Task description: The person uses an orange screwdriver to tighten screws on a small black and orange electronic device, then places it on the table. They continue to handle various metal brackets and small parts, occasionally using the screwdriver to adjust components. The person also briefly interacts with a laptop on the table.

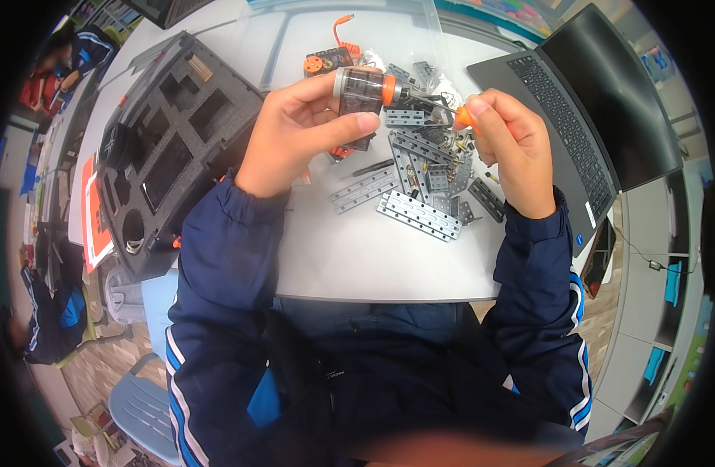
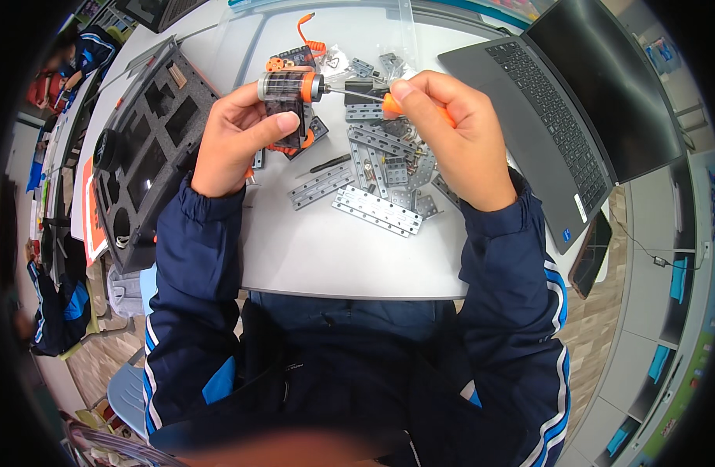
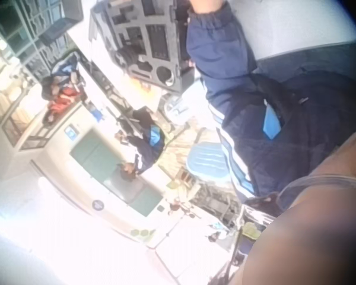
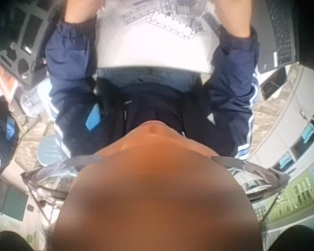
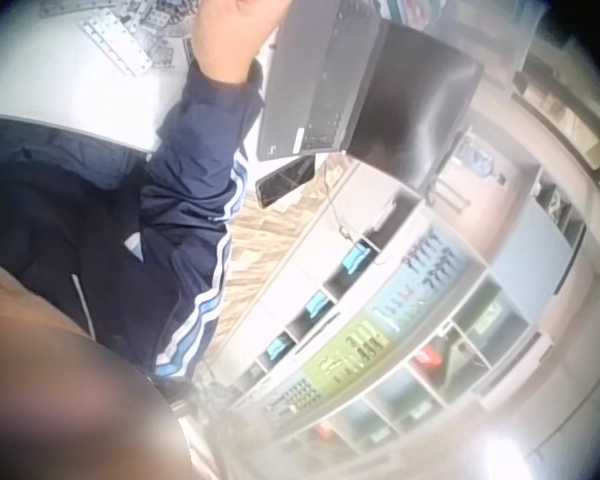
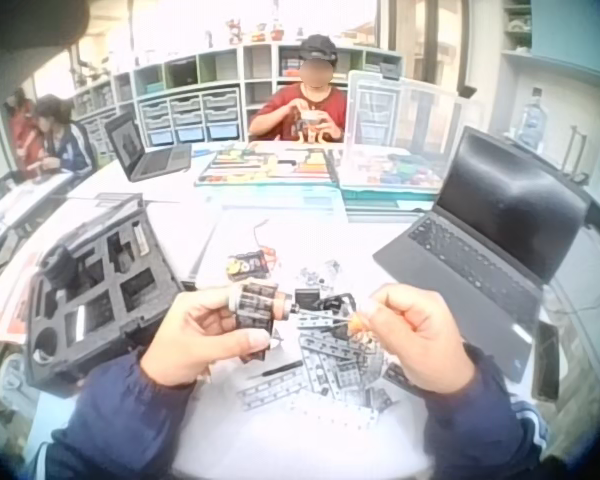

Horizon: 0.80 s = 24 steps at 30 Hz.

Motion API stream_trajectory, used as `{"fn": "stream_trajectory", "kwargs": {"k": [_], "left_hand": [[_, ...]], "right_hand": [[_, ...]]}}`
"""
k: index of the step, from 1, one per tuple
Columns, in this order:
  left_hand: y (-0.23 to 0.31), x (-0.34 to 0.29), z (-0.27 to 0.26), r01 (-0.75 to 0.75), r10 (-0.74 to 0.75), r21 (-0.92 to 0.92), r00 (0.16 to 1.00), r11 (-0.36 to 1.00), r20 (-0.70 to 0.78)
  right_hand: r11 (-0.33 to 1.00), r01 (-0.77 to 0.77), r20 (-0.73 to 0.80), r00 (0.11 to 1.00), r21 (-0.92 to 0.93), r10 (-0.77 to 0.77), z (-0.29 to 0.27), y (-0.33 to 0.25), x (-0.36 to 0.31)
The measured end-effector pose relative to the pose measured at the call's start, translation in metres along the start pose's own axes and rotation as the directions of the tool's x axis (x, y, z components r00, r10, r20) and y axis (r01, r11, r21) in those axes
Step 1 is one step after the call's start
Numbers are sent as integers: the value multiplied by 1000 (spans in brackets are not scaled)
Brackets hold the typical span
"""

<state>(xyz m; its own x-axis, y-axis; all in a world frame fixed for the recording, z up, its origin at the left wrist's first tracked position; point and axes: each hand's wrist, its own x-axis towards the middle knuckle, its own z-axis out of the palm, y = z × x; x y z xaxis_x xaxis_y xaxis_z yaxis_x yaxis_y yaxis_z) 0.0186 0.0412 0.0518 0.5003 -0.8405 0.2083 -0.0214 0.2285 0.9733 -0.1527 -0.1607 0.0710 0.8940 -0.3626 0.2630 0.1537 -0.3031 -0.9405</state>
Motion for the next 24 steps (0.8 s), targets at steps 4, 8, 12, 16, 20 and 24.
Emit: {"fn": "stream_trajectory", "kwargs": {"k": [4, 8, 12, 16, 20, 24], "left_hand": [[-1, 0, 1, -32, 32, -8, 999, 999, -22], [-3, 1, 2, -103, 104, 53, 994, 993, -29], [-4, 2, -1, -197, 203, 180, 979, 964, -13], [-3, 2, -4, -166, 176, 286, 984, 944, -7], [3, -1, -7, -186, 173, 351, 982, 918, 68], [10, -2, -15, -222, 158, 449, 972, 865, 176]], "right_hand": [[967, -201, 76, 979, 159, 191, -2, -5, 0], [867, -397, 206, 915, 302, 348, -4, -7, 2], [829, -470, 315, 871, 304, 378, -8, -6, 4], [791, -536, 413, 818, 295, 400, -13, -7, 5], [678, -664, 586, 698, 314, 412, -22, -10, 8], [639, -710, 700, 616, 296, 361, -25, -10, 8]]}}
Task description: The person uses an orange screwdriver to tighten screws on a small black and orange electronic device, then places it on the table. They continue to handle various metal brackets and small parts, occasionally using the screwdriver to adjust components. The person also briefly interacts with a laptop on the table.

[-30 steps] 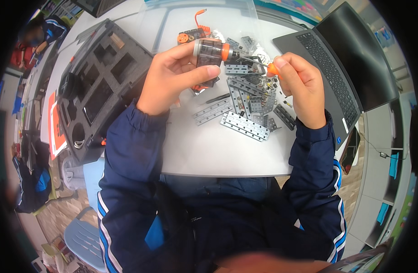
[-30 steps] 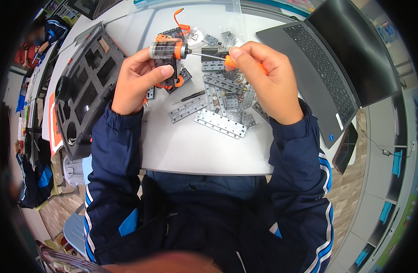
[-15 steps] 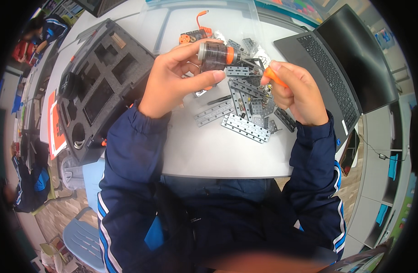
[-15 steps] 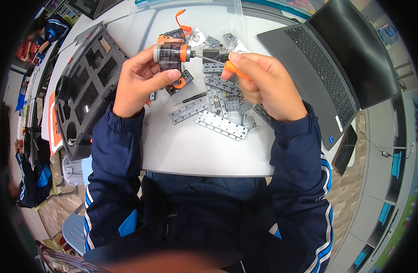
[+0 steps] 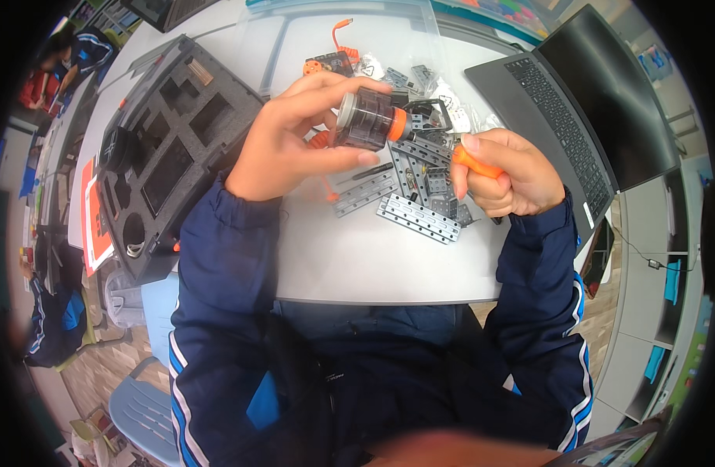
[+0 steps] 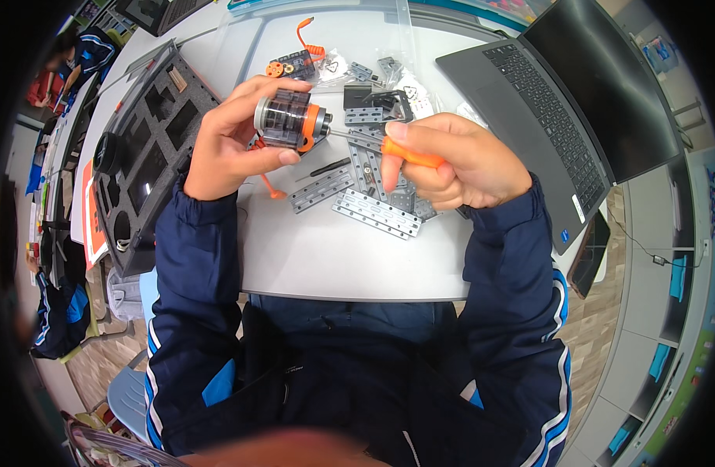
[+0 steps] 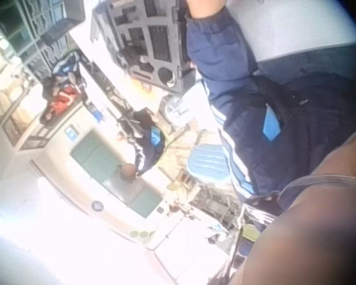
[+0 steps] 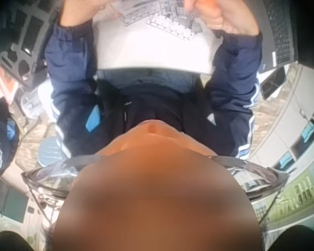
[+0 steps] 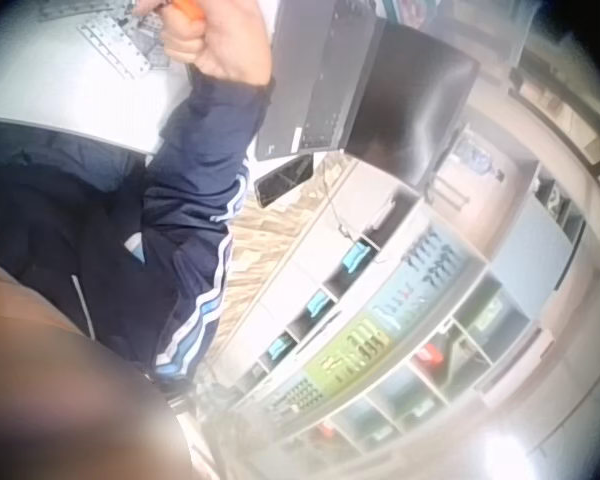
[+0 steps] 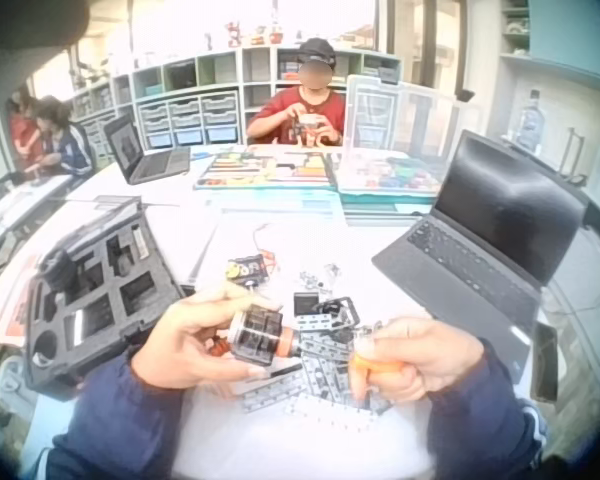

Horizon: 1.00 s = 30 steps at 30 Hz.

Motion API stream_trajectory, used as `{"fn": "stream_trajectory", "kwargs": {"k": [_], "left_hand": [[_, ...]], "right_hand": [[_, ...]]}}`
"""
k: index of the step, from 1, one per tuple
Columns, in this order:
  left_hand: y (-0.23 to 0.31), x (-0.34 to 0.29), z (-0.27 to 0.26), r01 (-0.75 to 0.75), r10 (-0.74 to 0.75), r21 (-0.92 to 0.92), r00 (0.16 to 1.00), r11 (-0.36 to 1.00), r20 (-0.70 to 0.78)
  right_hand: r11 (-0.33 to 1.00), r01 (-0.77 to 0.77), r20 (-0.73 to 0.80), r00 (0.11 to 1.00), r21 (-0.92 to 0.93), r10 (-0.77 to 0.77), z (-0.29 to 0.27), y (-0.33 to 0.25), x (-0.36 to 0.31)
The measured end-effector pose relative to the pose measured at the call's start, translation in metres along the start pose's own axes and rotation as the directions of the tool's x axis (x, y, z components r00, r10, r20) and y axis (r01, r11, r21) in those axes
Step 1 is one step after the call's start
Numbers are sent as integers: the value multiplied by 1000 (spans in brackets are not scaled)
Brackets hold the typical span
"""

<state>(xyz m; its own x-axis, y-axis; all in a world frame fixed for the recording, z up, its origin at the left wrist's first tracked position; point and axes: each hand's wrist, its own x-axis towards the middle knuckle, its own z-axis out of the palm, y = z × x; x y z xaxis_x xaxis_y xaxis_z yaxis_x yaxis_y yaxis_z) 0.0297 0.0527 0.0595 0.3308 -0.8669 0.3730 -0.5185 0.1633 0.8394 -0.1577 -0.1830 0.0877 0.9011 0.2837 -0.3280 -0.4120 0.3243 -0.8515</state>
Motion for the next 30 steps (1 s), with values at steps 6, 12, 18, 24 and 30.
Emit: {"fn": "stream_trajectory", "kwargs": {"k": [6, 12, 18, 24, 30], "left_hand": [[-3, 2, 9, -68, 37, -198, 987, 978, -155], [3, 5, 15, 339, -406, -350, 904, 873, -138], [-2, 5, 15, 428, -509, -398, 853, 811, -119], [-17, 4, 23, 303, -408, -365, 877, 880, -255], [-11, 3, 28, 280, -383, -407, 903, 869, -196]], "right_hand": [[880, 257, -215, 907, -398, -363, 2, 18, 11], [190, 200, -71, 487, -961, -871, 5, 35, 37], [83, 35, -58, 448, -996, -892, 5, 39, 41], [131, 31, -102, 469, -991, -877, 9, 42, 45], [117, 12, -101, 422, -993, -901, 11, 44, 42]]}}
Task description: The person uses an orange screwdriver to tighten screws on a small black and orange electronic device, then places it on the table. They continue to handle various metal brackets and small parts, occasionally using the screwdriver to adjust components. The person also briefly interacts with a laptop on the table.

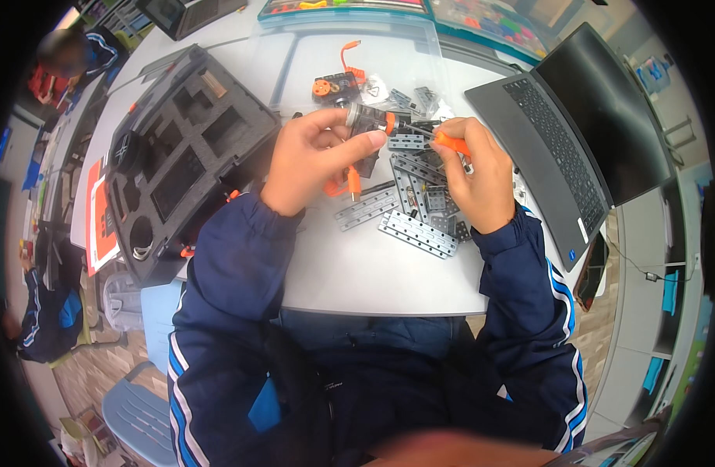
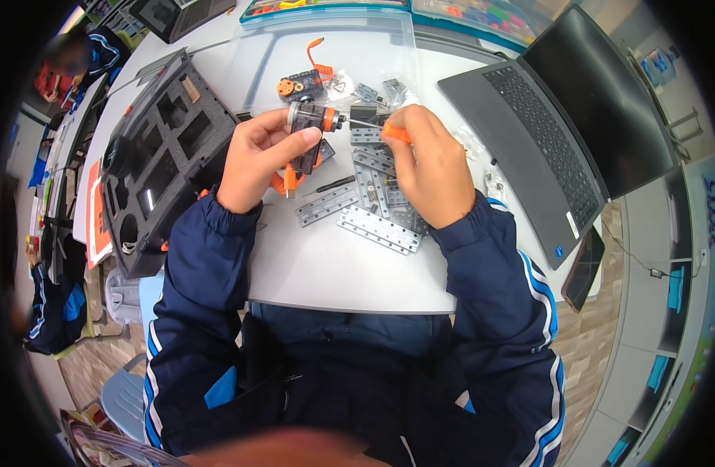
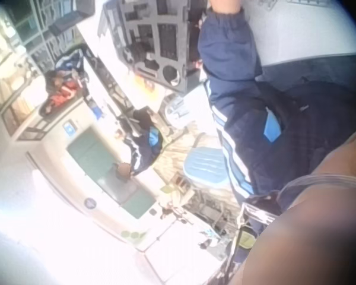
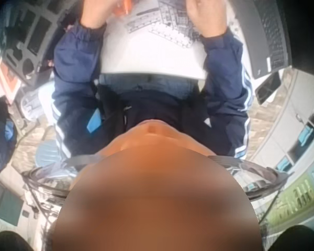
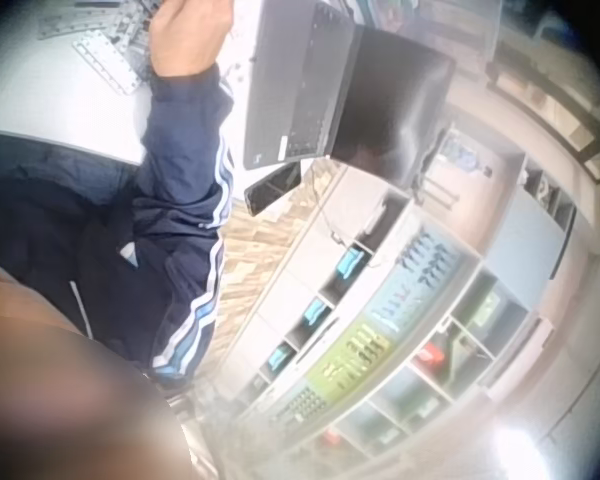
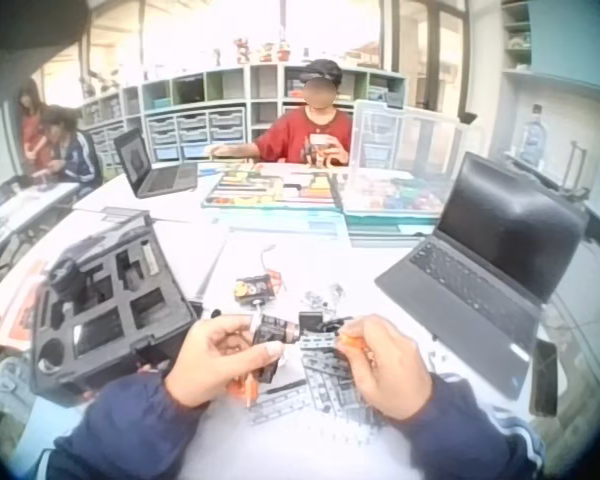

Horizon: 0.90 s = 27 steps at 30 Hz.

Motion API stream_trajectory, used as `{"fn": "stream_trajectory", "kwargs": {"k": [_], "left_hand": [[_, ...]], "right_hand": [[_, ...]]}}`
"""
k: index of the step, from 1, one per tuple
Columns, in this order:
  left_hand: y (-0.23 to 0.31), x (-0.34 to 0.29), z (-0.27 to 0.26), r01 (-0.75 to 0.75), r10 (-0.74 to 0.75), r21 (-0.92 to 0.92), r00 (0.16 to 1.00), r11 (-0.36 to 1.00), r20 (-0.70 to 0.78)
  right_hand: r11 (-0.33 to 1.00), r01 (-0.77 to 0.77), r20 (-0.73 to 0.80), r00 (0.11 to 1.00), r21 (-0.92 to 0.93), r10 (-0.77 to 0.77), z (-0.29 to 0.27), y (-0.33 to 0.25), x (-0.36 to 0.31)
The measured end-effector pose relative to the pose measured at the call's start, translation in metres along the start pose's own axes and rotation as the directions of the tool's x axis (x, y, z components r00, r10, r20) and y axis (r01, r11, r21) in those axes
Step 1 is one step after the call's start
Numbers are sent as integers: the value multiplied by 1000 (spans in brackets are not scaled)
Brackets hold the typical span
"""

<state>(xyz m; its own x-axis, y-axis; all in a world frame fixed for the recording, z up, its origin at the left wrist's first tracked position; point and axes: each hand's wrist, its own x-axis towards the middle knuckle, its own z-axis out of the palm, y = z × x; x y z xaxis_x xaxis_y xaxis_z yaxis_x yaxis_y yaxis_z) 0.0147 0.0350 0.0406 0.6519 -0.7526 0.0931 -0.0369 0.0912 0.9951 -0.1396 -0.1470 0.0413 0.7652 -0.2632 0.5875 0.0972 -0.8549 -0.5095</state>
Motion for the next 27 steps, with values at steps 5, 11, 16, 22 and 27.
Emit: {"fn": "stream_trajectory", "kwargs": {"k": [5, 11, 16, 22, 27], "left_hand": [[2, -3, 4, -47, 45, -32, 997, 998, -61], [3, -4, 3, -44, 48, 48, 996, 998, -78], [7, -5, 9, -120, 115, -58, 990, 991, -86], [5, -6, 8, -121, 118, -36, 989, 992, -90], [-1, -6, 8, -118, 119, 18, 989, 993, -86]], "right_hand": [[993, 93, -47, 994, -74, -97, 5, 0, 3], [1000, 17, 31, 999, -26, -16, 3, -3, 0], [999, -41, 57, 997, -25, 43, 1, -5, -1], [987, 102, 0, 995, -124, -103, 0, -4, 1], [995, -64, 47, 997, -77, 68, -4, -7, 0]]}}
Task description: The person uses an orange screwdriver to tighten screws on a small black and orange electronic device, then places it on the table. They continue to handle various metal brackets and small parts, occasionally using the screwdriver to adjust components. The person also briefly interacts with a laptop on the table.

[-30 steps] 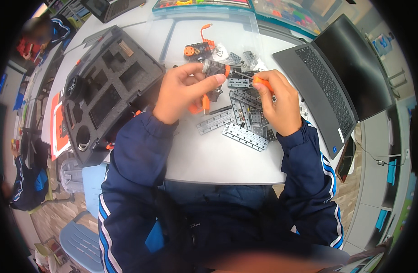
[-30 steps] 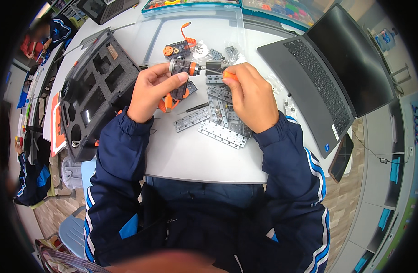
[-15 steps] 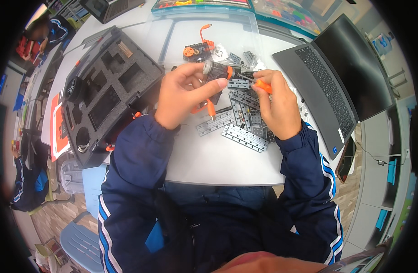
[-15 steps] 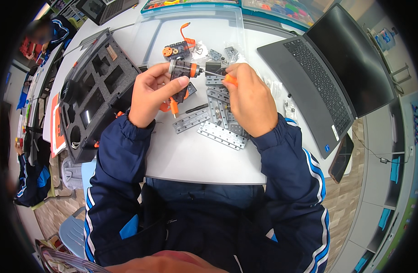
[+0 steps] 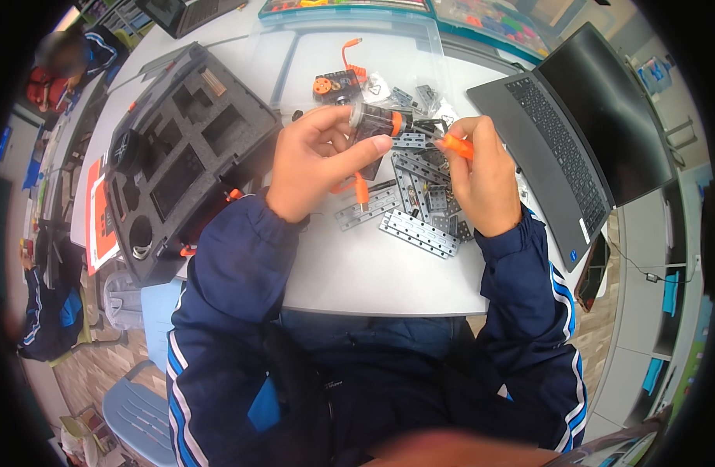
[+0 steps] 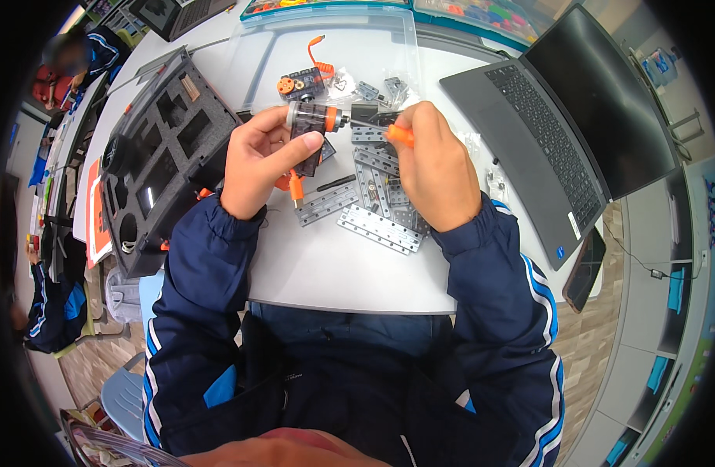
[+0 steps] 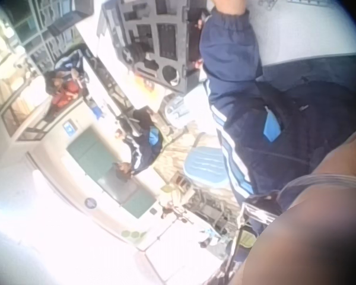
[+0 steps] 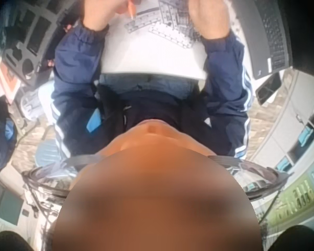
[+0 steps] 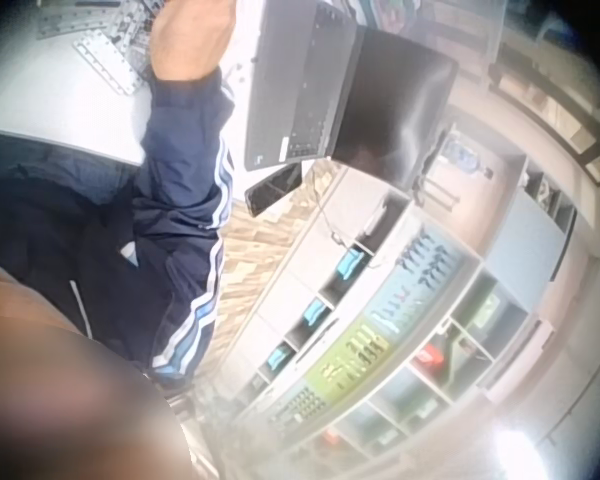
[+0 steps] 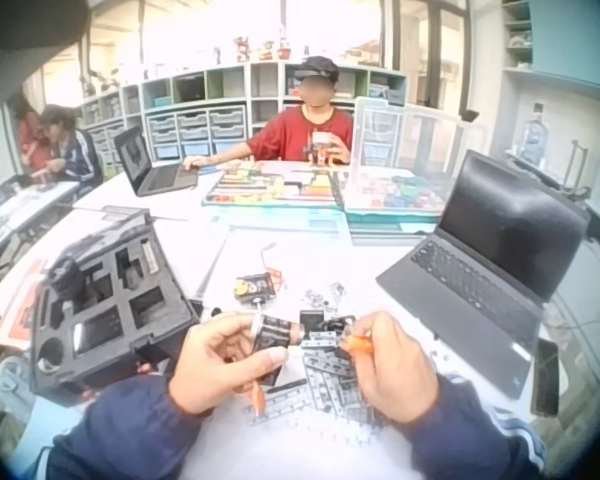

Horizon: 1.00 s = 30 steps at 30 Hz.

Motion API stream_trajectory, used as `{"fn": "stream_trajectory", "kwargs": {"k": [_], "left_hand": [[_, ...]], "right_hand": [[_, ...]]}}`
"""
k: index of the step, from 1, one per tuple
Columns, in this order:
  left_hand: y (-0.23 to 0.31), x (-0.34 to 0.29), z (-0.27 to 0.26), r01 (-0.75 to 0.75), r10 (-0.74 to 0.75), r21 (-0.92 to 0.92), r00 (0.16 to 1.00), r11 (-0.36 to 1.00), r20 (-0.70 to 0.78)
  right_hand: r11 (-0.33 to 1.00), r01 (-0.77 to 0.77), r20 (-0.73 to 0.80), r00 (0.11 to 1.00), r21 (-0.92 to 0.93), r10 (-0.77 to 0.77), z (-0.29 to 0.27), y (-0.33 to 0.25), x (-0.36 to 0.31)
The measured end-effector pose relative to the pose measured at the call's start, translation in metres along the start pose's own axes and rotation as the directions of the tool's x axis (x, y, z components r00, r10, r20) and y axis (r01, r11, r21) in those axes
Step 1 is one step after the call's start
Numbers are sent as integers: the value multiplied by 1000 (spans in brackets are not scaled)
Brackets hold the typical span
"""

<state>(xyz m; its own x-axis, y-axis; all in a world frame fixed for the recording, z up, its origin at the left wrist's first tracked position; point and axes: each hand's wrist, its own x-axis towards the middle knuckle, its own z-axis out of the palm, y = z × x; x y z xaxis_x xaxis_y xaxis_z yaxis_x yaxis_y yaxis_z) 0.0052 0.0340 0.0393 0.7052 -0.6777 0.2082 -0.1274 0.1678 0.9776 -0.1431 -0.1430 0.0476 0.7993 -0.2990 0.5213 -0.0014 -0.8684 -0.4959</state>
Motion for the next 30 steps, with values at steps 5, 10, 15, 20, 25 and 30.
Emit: {"fn": "stream_trajectory", "kwargs": {"k": [5, 10, 15, 20, 25, 30], "left_hand": [[2, 0, -1, 26, -26, -5, 1000, 1000, -13], [7, 0, 1, 63, -61, 129, 998, 990, -19], [6, -2, 1, 90, -89, 18, 996, 996, -13], [2, 3, -1, 61, -61, 107, 998, 992, -4], [8, -2, 1, 89, -89, 28, 996, 996, 3], [12, -1, -1, 96, -96, 17, 995, 995, 23]], "right_hand": [[992, 101, -9, 995, -78, -102, 0, -1, 1], [996, 86, -55, 995, -35, -88, 2, 1, 2], [999, 48, -24, 999, 9, -48, 1, 1, -1], [990, 130, -73, 988, -56, -134, 0, 3, 2], [997, 4, 4, 1000, 76, -5, 0, 2, 0], [986, 159, -30, 987, -52, -161, 0, 4, 3]]}}
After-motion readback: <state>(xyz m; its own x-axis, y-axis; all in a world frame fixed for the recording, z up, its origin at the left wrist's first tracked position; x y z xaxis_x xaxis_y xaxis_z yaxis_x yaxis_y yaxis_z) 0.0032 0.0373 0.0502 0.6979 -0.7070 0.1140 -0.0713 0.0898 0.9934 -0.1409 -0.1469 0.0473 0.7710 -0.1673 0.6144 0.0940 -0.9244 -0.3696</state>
